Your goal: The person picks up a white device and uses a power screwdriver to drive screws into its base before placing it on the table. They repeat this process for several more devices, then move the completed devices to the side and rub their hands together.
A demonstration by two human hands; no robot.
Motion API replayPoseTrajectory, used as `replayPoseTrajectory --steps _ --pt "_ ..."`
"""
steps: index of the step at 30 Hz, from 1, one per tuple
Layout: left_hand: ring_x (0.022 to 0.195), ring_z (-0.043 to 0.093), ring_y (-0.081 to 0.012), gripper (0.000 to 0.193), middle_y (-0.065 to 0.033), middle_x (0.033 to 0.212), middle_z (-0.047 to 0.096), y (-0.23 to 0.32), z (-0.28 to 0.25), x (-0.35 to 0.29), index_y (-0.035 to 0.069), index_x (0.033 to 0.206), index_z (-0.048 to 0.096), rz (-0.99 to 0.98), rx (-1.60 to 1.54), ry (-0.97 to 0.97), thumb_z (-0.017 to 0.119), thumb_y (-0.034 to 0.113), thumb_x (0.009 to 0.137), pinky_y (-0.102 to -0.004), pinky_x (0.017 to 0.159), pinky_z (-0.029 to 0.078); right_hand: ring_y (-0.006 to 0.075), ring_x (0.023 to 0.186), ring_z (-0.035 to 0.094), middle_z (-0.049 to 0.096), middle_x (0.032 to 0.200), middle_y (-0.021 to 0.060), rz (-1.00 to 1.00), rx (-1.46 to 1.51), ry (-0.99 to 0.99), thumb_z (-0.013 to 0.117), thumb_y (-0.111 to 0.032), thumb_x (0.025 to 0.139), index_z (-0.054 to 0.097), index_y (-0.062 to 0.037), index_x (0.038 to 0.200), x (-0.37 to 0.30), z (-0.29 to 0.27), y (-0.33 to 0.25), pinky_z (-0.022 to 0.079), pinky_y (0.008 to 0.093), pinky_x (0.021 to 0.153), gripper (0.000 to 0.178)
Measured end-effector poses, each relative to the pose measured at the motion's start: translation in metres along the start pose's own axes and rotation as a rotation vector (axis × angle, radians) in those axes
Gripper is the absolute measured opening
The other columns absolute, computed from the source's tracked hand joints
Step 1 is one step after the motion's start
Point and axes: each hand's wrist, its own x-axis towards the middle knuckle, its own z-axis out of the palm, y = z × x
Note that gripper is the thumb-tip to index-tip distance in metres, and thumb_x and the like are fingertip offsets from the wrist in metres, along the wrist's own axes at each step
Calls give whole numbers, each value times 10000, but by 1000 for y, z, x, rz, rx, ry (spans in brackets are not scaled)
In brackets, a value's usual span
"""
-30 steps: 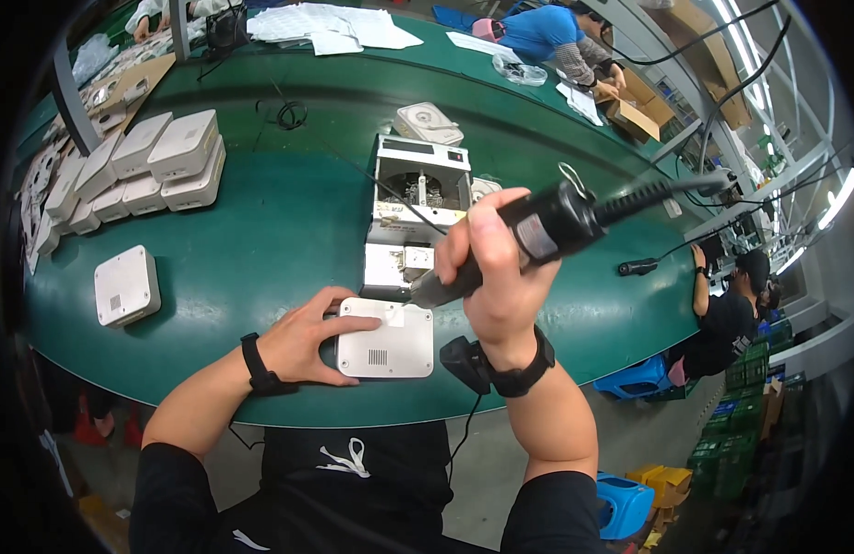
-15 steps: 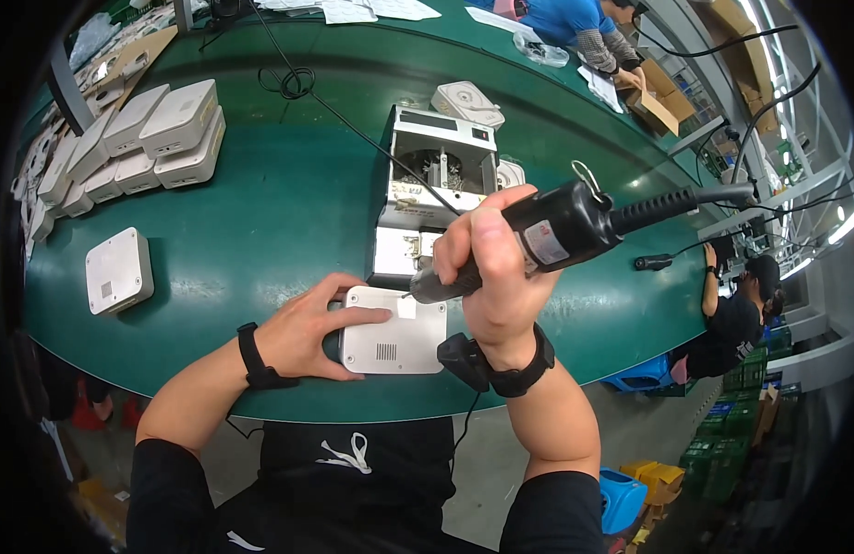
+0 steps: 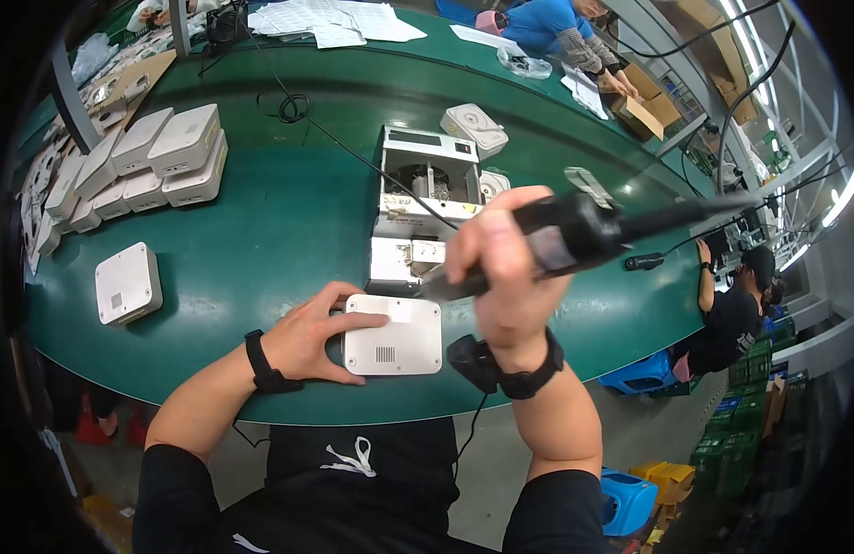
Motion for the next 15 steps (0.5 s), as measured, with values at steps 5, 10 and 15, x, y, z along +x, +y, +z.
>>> replayPoseTrajectory --steps 5,10,15 --pt "1145 546 -360 798 -157 1324 442 0 3 -4 263 1351 552 43 -6 -27 885 308 627 -431 967 502 163 478 448 479 616 66 -72 -45 72 507 -247 939 486 -55 940 19 -3 5 425 338 513 193" --pt "1199 527 -373 804 -174 1365 423 4 9 -5 256 1373 530 13 -9 -52 875 296 648 -441 991 492 157 473 452 478 619 57 36 -62 34 497 -296 953 476 -61 949 19 -3 5 428 338 517 236" --pt "1220 513 -380 769 -182 1390 421 0 9 -7 222 1369 542 56 -27 -19 863 300 674 -434 995 482 156 473 464 490 622 58 81 146 -75 503 -335 951 464 -65 968 -7 16 -6 434 343 519 272"
